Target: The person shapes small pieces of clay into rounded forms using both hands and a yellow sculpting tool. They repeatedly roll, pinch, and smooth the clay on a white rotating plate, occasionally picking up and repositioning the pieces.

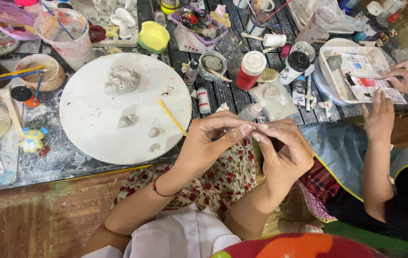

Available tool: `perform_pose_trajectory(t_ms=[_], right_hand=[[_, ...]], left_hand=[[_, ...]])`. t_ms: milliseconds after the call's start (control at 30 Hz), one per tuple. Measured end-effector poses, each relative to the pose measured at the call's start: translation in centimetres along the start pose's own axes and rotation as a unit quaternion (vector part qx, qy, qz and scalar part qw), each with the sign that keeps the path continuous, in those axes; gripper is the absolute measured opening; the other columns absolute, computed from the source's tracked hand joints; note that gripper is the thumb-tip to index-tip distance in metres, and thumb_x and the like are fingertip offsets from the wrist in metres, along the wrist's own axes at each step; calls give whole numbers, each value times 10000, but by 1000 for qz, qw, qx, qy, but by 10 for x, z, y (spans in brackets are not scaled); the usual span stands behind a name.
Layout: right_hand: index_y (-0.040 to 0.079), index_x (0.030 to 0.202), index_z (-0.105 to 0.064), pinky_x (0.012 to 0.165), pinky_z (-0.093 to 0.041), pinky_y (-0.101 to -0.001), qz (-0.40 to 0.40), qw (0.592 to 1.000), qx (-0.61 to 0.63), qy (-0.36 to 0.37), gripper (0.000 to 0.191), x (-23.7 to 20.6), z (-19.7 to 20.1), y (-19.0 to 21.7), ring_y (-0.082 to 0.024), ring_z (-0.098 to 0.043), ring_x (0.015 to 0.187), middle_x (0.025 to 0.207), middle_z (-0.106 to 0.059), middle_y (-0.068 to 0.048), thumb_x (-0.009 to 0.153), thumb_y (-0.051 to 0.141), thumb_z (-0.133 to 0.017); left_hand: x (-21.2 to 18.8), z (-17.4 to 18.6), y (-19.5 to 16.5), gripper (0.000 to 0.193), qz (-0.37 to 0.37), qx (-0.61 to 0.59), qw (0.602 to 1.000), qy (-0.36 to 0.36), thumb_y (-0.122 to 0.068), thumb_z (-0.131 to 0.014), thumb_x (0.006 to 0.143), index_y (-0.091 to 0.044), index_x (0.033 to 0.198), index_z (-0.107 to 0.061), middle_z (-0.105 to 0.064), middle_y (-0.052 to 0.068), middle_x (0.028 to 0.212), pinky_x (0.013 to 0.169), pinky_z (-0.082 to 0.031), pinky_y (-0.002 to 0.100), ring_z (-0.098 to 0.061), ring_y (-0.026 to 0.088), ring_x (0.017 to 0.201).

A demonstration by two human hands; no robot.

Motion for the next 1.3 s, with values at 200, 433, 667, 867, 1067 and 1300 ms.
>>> perform_pose_trajectory(t_ms=[200,433,667,867,1067,1300], right_hand=[[-53,1036,-712,796,-545,-271,9,1000,-19,-4,259,0,-3,3,-213,-688,870,988,-721,-136,821,-169,-799],[-49,1023,-712,794,-544,-272,7,1000,-14,-2,247,0,-3,-1,-212,-688,854,978,-724,-137,823,-174,-783],[-44,1009,-701,803,-543,-284,3,1000,0,2,249,-6,-1,-3,-218,-691,868,980,-723,-137,811,-147,-812],[-37,1009,-700,816,-547,-297,10,1000,21,13,237,-9,5,-3,-216,-686,884,997,-706,-131,816,-138,-794],[-39,1007,-688,803,-548,-291,0,999,38,10,264,-12,2,-5,-213,-686,885,997,-699,-132,801,-177,-779],[-47,1016,-708,768,-544,-277,-11,1000,-7,14,288,-7,4,2,-209,-686,859,984,-706,-133,779,-192,-782]], left_hand=[[-2,-1,-3,181,-14,-7,1000,7,-91,-673,1031,34,1137,-749,-730,80,1060,885,-544,258,-662,115,993],[-3,2,-7,169,-31,32,999,16,-90,-682,1023,19,1132,-750,-730,79,1039,883,-553,264,-671,124,974],[-5,4,-13,152,-64,92,994,7,-64,-718,983,-3,1119,-754,-736,85,1045,829,-551,269,-683,145,945],[-10,1,-25,160,-71,127,989,16,-70,-713,985,-18,1131,-754,-740,86,1049,832,-576,275,-709,145,931],[-9,3,-22,150,-53,83,995,12,-81,-729,981,-15,1112,-760,-746,89,1057,864,-577,282,-706,153,968],[-2,6,-17,119,-46,68,997,-1,-85,-756,956,-25,1058,-770,-761,83,1026,870,-562,289,-700,150,965]])
Point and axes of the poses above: each hand's wrist, its own x-axis towards the middle knuckle, its own z-axis out of the back of the hand, y = z × x, the point moved 1 cm from there along x, towards the middle knuckle
